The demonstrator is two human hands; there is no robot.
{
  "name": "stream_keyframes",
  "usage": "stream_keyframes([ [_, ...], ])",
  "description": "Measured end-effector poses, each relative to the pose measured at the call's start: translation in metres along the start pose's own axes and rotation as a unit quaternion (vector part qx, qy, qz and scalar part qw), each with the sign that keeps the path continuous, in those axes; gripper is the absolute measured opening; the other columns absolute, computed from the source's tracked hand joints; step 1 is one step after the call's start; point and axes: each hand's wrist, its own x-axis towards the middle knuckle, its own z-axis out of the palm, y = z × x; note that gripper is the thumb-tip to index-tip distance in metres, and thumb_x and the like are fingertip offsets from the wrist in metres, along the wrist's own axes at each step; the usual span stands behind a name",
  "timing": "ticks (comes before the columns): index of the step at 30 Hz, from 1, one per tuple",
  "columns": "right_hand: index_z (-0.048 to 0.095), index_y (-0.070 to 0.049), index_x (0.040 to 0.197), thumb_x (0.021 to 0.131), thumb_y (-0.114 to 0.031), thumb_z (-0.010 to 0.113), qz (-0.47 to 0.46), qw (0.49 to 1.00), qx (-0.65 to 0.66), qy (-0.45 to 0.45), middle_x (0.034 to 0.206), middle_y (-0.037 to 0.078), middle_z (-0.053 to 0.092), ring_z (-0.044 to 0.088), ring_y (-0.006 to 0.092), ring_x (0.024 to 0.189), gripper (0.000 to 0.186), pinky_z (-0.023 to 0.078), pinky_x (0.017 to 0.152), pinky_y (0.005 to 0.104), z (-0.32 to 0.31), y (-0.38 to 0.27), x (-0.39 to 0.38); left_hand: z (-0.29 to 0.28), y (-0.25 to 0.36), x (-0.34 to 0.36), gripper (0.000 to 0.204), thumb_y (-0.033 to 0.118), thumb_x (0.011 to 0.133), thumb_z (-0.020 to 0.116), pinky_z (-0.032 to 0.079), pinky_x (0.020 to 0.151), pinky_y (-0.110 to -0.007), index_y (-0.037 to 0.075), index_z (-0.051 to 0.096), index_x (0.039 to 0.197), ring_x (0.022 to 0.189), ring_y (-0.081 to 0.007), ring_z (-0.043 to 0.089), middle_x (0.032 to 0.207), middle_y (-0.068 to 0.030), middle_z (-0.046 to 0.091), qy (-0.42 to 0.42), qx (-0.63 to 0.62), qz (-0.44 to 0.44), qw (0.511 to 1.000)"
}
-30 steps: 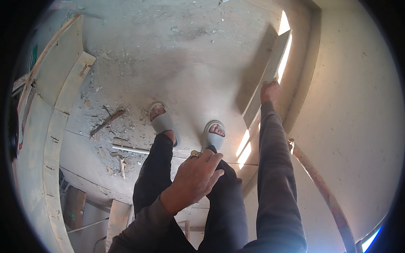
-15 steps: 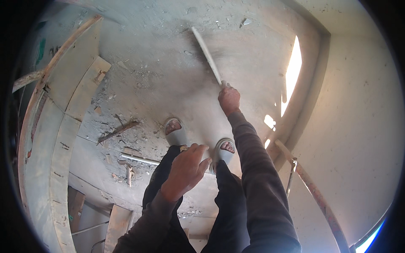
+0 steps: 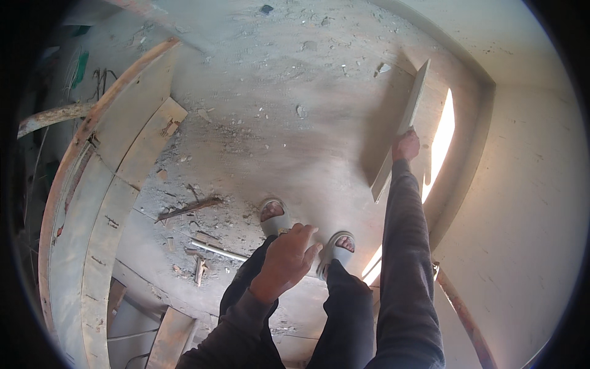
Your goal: The person applies plaster compound to a ceiling corner joint using a wooden board and their hands.
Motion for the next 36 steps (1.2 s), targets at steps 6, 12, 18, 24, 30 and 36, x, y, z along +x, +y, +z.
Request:
stream_keyframes([
  [6, 0.069, -0.008, 0.091, 0.086, -0.02, 0.054, -0.138, 0.982, -0.104, -0.081, 0.084, 0.018, 0.069, 0.068, 0.037, 0.077, 0.02, 0.055, 0.069, 0.0476, 0.034, -0.045, -0.033, 0.0, -0.002, 0.003, 0.033, 0.022, 0.092, 0.06, 0.05, 0.076, -0.046, 0.0, 0.055, 0.116, 0.089, -0.0372, 0.063, 0.101, -0.018, 0.06, 0.025, -0.011, 0.013, 1.0],
  [12, 0.063, -0.005, 0.107, 0.084, -0.013, 0.054, -0.37, 0.917, -0.036, -0.148, 0.082, 0.014, 0.067, 0.066, 0.0312, 0.072, 0.025, 0.054, 0.065, 0.0454, 0.032, -0.102, -0.13, 0.005, -0.001, 0.003, 0.03, 0.021, 0.091, 0.06, 0.05, 0.076, -0.047, 0.001, 0.055, 0.113, 0.089, -0.0378, 0.062, 0.099, -0.0179, 0.06, 0.019, -0.018, 0.006, 1.0],
  [18, 0.063, -0.004, 0.1, 0.081, -0.012, 0.058, -0.423, 0.866, 0.023, -0.266, 0.08, 0.016, 0.068, 0.068, 0.033, 0.074, 0.021, 0.055, 0.067, 0.0458, 0.009, -0.126, -0.164, 0.015, -0.011, 0.007, 0.028, 0.022, 0.091, 0.06, 0.049, 0.078, -0.047, 0.002, 0.055, 0.11, 0.09, -0.039, 0.062, 0.098, -0.0185, 0.06, 0.055, -0.028, -0.001, 0.998],
  [24, 0.061, -0.005, 0.106, 0.084, -0.009, 0.053, -0.279, 0.948, 0.016, -0.153, 0.087, 0.017, 0.068, 0.068, 0.0351, 0.076, 0.023, 0.055, 0.068, 0.0466, -0.011, -0.115, -0.12, 0.006, -0.021, 0.006, 0.029, 0.022, 0.092, 0.059, 0.048, 0.079, -0.048, 0.001, 0.055, 0.111, 0.091, -0.0395, 0.062, 0.099, -0.019, 0.06, 0.097, -0.06, -0.023, 0.993],
  [30, 0.063, -0.008, 0.112, 0.086, -0.01, 0.053, -0.329, 0.938, -0.008, -0.106, 0.09, 0.016, 0.068, 0.068, 0.0336, 0.075, 0.028, 0.055, 0.068, 0.0454, 0.019, -0.108, -0.141, -0.004, -0.017, 0.008, 0.03, 0.021, 0.091, 0.059, 0.048, 0.079, -0.048, 0.0, 0.055, 0.112, 0.093, -0.0403, 0.062, 0.101, -0.0204, 0.061, 0.124, -0.073, -0.029, 0.989],
  [36, 0.065, -0.006, 0.116, 0.078, -0.011, 0.059, -0.352, 0.9, 0.022, -0.256, 0.08, 0.019, 0.068, 0.066, 0.0369, 0.073, 0.039, 0.054, 0.069, 0.0476, -0.021, -0.128, -0.174, 0.005, -0.029, 0.015, 0.032, 0.019, 0.091, 0.059, 0.049, 0.082, -0.046, -0.001, 0.057, 0.114, 0.095, -0.0409, 0.061, 0.105, -0.0219, 0.062, 0.195, -0.096, -0.017, 0.976],
])
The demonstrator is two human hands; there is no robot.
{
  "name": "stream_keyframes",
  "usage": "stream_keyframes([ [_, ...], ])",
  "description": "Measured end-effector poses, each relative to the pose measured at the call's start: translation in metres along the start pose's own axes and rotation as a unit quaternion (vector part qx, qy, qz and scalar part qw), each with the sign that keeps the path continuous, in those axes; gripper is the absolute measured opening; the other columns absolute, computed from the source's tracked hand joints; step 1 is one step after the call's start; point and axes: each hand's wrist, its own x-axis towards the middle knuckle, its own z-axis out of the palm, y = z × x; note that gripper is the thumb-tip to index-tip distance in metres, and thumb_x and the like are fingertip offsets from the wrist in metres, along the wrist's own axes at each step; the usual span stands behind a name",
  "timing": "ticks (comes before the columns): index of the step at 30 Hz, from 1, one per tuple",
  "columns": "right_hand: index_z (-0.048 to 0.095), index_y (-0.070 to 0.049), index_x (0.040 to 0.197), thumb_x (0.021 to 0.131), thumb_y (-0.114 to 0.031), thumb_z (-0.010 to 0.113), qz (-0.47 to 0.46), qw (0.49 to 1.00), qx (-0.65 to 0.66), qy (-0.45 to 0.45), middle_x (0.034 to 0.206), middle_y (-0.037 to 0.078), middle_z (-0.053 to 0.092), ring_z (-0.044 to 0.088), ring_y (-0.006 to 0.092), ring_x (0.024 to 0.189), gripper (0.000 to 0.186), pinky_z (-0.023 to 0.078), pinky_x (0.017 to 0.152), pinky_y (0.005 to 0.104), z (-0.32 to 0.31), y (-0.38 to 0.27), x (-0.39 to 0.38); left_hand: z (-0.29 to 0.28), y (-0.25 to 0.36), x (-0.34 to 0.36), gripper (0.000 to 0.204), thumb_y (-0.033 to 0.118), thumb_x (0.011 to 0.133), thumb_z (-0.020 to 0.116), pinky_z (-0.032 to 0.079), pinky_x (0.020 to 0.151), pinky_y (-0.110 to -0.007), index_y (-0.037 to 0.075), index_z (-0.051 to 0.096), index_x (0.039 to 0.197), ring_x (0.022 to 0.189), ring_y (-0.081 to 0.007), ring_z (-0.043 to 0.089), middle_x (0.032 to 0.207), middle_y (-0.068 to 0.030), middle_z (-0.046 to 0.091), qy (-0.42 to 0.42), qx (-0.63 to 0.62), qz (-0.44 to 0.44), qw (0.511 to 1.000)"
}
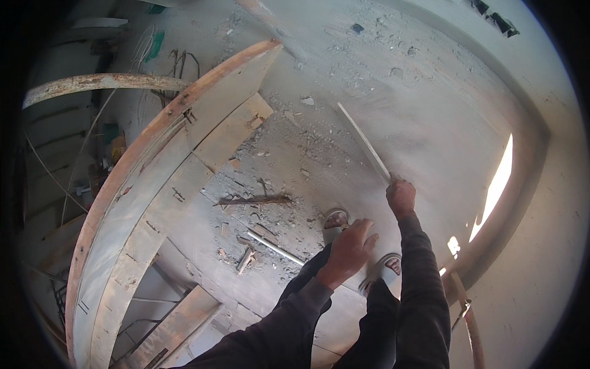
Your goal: The person applies plaster compound to a ceiling corner joint using a wooden board and their hands.
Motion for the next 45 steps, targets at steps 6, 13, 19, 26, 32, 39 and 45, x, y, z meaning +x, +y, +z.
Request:
stream_keyframes([
  [6, 0.068, -0.007, 0.111, 0.073, -0.013, 0.065, 0.149, 0.973, 0.175, -0.016, 0.093, 0.018, 0.071, 0.068, 0.037, 0.085, 0.038, 0.053, 0.074, 0.0435, -0.065, 0.035, -0.046, 0.008, -0.012, -0.005, 0.028, 0.012, 0.089, 0.061, 0.051, 0.079, -0.043, -0.001, 0.058, 0.114, 0.092, -0.036, 0.065, 0.102, -0.0203, 0.064, 0.036, -0.04, -0.014, 0.998],
  [13, 0.068, -0.002, 0.108, 0.074, -0.008, 0.063, 0.27, 0.936, 0.214, 0.074, 0.085, 0.008, 0.07, 0.062, 0.0143, 0.077, 0.035, 0.049, 0.074, 0.0321, -0.149, 0.118, -0.136, 0.022, -0.032, -0.014, 0.024, 0.009, 0.088, 0.061, 0.051, 0.076, -0.043, -0.001, 0.059, 0.11, 0.087, -0.0353, 0.067, 0.095, -0.0208, 0.065, 0.035, -0.003, -0.016, 0.999],
  [19, 0.066, 0.002, 0.102, 0.077, -0.008, 0.062, 0.292, 0.884, 0.323, 0.168, 0.084, 0.005, 0.068, 0.059, 0.0133, 0.076, 0.027, 0.049, 0.07, 0.0303, -0.149, 0.169, -0.178, 0.028, -0.026, 0.005, 0.024, 0.01, 0.088, 0.062, 0.051, 0.075, -0.042, -0.001, 0.059, 0.109, 0.086, -0.0351, 0.065, 0.095, -0.0203, 0.065, -0.016, 0.001, 0.009, 1.0],
  [26, 0.065, 0.005, 0.102, 0.075, -0.012, 0.065, 0.41, 0.869, 0.236, 0.142, 0.087, 0.01, 0.07, 0.062, 0.0164, 0.078, 0.033, 0.05, 0.072, 0.0319, -0.082, 0.234, -0.145, 0.014, 0.026, 0.031, 0.03, 0.009, 0.088, 0.063, 0.052, 0.077, -0.037, -0.002, 0.059, 0.115, 0.086, -0.0266, 0.068, 0.096, -0.0186, 0.066, -0.063, -0.064, -0.02, 0.996],
  [32, 0.067, 0.005, 0.09, 0.071, -0.021, 0.068, 0.476, 0.833, 0.201, 0.2, 0.08, 0.02, 0.069, 0.066, 0.0297, 0.075, 0.032, 0.05, 0.072, 0.038, -0.089, 0.25, -0.112, -0.026, 0.163, 0.018, 0.033, 0.012, 0.09, 0.064, 0.051, 0.081, -0.036, -0.002, 0.057, 0.119, 0.094, -0.0311, 0.066, 0.105, -0.0196, 0.064, -0.201, 0.056, 0.018, 0.978],
  [39, 0.068, 0.002, 0.097, 0.072, -0.025, 0.065, 0.542, 0.808, 0.115, 0.201, 0.09, 0.023, 0.069, 0.065, 0.0397, 0.084, 0.036, 0.049, 0.078, 0.0436, -0.101, 0.282, -0.065, 0.006, 0.226, 0.081, 0.035, 0.014, 0.089, 0.065, 0.049, 0.071, -0.041, -0.001, 0.053, 0.118, 0.081, -0.0327, 0.061, 0.095, -0.0155, 0.058, -0.307, 0.102, 0.135, 0.936],
  [45, 0.067, 0.005, 0.09, 0.079, -0.027, 0.062, 0.532, 0.809, 0.033, 0.248, 0.088, 0.023, 0.069, 0.065, 0.04, 0.086, 0.034, 0.05, 0.079, 0.0462, -0.074, 0.305, -0.012, 0.031, 0.179, 0.139, 0.033, 0.017, 0.089, 0.065, 0.05, 0.069, -0.042, 0.0, 0.054, 0.114, 0.078, -0.0338, 0.062, 0.091, -0.0157, 0.056, -0.353, 0.215, 0.182, 0.892],
])
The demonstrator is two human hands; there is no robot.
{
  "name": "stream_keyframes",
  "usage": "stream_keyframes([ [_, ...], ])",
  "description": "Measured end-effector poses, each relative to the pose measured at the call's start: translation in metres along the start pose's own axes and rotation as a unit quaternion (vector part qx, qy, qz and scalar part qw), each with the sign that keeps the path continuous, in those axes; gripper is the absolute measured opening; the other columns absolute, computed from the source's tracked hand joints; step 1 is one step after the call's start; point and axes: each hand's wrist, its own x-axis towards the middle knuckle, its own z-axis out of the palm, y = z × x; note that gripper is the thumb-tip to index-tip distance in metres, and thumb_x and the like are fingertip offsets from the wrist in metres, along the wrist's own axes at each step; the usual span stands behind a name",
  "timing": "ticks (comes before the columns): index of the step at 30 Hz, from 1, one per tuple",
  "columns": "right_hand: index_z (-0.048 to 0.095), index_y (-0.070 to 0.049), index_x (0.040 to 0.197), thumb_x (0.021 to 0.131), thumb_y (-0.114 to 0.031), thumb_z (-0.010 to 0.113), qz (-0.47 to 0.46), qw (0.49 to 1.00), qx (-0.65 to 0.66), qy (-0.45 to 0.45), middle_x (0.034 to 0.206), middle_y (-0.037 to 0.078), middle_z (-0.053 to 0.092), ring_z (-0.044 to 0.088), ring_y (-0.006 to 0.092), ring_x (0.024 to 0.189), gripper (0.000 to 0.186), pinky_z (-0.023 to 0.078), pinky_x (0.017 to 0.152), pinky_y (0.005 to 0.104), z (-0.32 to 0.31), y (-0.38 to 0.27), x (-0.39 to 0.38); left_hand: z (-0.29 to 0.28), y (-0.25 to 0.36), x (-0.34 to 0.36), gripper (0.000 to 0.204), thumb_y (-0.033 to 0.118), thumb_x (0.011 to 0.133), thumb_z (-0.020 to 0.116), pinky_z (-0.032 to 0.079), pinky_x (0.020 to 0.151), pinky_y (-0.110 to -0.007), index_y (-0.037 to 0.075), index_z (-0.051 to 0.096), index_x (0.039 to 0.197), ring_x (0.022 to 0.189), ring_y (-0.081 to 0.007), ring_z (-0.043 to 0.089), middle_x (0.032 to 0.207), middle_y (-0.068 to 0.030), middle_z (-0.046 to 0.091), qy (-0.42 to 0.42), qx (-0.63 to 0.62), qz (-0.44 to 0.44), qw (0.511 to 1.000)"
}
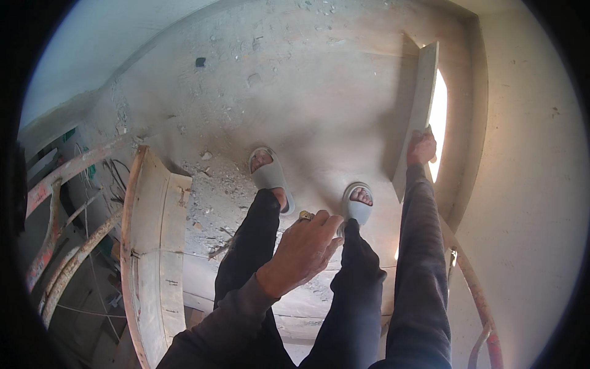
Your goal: The person applies plaster compound to a ceiling corner joint using a wooden board and their hands.
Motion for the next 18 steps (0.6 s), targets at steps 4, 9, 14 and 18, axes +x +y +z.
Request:
stream_keyframes([
  [4, 0.068, -0.004, 0.1, 0.079, -0.025, 0.062, 0.024, 0.998, -0.033, -0.046, 0.089, 0.021, 0.07, 0.067, 0.0392, 0.084, 0.029, 0.052, 0.079, 0.0468, -0.002, -0.028, -0.009, -0.024, -0.033, 0.012, 0.031, 0.019, 0.09, 0.063, 0.051, 0.068, -0.045, 0.0, 0.053, 0.113, 0.082, -0.0351, 0.063, 0.095, -0.0161, 0.058, -0.014, 0.034, -0.05, 0.998],
  [9, 0.068, -0.008, 0.108, 0.074, -0.017, 0.064, 0.003, 0.996, 0.049, -0.068, 0.092, 0.019, 0.071, 0.068, 0.0367, 0.084, 0.035, 0.054, 0.078, 0.0468, -0.017, -0.033, 0.002, -0.037, -0.051, 0.021, 0.032, 0.022, 0.093, 0.06, 0.051, 0.071, -0.045, 0.0, 0.054, 0.116, 0.084, -0.036, 0.063, 0.097, -0.0177, 0.059, -0.001, -0.013, -0.052, 0.999],
  [14, 0.067, -0.002, 0.086, 0.075, -0.023, 0.065, -0.055, 0.998, 0.025, -0.027, 0.087, 0.024, 0.068, 0.065, 0.0404, 0.084, 0.023, 0.052, 0.075, 0.0481, 0.039, -0.091, -0.008, -0.053, -0.061, 0.028, 0.034, 0.021, 0.092, 0.061, 0.05, 0.071, -0.045, 0.0, 0.054, 0.118, 0.084, -0.0359, 0.063, 0.099, -0.0193, 0.059, 0.064, -0.019, -0.068, 0.995],
  [18, 0.069, -0.006, 0.079, 0.085, -0.019, 0.056, -0.095, 0.993, -0.052, -0.041, 0.079, 0.017, 0.069, 0.068, 0.0359, 0.074, 0.02, 0.055, 0.068, 0.0469, 0.05, -0.208, -0.056, -0.068, -0.08, 0.032, 0.036, 0.018, 0.09, 0.063, 0.049, 0.072, -0.044, -0.001, 0.054, 0.119, 0.085, -0.0363, 0.063, 0.1, -0.0199, 0.059, 0.179, -0.057, -0.104, 0.977],
])
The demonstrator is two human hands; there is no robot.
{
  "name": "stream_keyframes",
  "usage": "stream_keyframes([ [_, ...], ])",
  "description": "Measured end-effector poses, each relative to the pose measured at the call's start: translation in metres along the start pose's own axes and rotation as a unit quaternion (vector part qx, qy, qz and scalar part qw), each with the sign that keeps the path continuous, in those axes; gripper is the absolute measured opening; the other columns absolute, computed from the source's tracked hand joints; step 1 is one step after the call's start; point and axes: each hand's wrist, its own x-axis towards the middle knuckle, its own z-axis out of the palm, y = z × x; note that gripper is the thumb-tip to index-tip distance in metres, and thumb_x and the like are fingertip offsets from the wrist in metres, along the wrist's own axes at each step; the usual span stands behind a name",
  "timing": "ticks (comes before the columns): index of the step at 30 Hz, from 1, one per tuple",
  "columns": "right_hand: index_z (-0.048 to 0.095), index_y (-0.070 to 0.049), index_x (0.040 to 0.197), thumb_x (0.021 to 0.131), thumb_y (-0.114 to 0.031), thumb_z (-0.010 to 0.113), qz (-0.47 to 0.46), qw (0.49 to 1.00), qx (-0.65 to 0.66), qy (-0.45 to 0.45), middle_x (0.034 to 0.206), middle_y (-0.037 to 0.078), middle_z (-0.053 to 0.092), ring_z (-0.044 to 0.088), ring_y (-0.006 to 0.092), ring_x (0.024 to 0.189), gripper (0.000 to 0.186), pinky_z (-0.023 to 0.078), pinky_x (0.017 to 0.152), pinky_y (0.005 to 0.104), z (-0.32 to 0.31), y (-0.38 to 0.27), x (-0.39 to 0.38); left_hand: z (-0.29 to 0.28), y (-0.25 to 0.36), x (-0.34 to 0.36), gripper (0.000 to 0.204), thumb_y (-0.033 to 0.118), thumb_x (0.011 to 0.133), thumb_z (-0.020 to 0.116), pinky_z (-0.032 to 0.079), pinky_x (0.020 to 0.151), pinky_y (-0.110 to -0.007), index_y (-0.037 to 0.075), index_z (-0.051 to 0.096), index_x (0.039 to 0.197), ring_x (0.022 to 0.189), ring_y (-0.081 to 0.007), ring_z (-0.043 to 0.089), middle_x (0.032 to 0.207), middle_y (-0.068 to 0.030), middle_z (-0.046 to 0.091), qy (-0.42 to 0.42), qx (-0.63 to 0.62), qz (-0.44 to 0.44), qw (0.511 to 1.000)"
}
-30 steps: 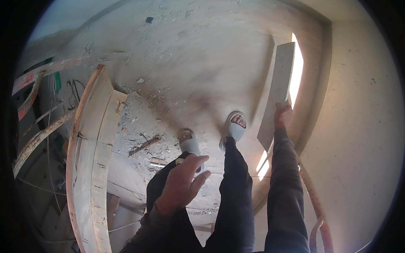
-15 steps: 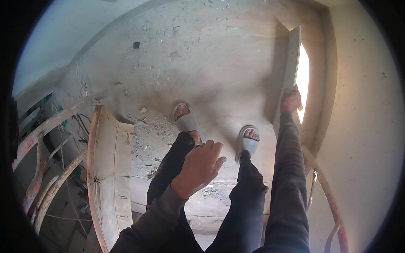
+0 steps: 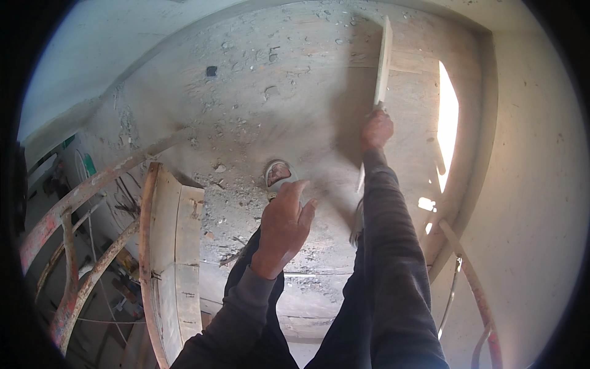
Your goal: The person applies plaster compound to a ceiling corner joint using a wooden board and their hands.
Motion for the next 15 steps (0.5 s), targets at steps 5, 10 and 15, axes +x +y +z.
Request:
stream_keyframes([
  [5, 0.069, -0.004, 0.085, 0.083, -0.012, 0.055, -0.1, 0.986, 0.083, -0.103, 0.084, 0.017, 0.069, 0.069, 0.0337, 0.078, 0.016, 0.056, 0.071, 0.0436, -0.017, -0.086, -0.016, -0.007, 0.003, 0.007, 0.034, 0.016, 0.089, 0.063, 0.049, 0.076, -0.045, -0.002, 0.056, 0.117, 0.09, -0.0382, 0.063, 0.102, -0.0216, 0.061, -0.011, -0.017, -0.022, 1.0],
  [10, 0.066, -0.005, 0.097, 0.079, -0.013, 0.058, -0.203, 0.956, 0.17, -0.122, 0.086, 0.019, 0.068, 0.067, 0.0369, 0.083, 0.021, 0.054, 0.076, 0.046, -0.034, -0.108, -0.026, 0.001, -0.005, 0.013, 0.034, 0.016, 0.089, 0.064, 0.05, 0.083, -0.044, -0.003, 0.058, 0.116, 0.099, -0.0395, 0.063, 0.109, -0.0234, 0.063, -0.026, -0.017, -0.028, 0.999],
  [15, 0.066, -0.001, 0.096, 0.074, -0.02, 0.062, -0.021, 0.964, 0.244, -0.106, 0.086, 0.024, 0.068, 0.066, 0.0407, 0.086, 0.029, 0.053, 0.078, 0.0477, -0.052, -0.039, 0.017, -0.008, -0.008, 0.015, 0.034, 0.017, 0.089, 0.064, 0.051, 0.084, -0.044, -0.003, 0.058, 0.117, 0.103, -0.038, 0.063, 0.111, -0.0237, 0.063, -0.034, -0.043, -0.059, 0.997],
])
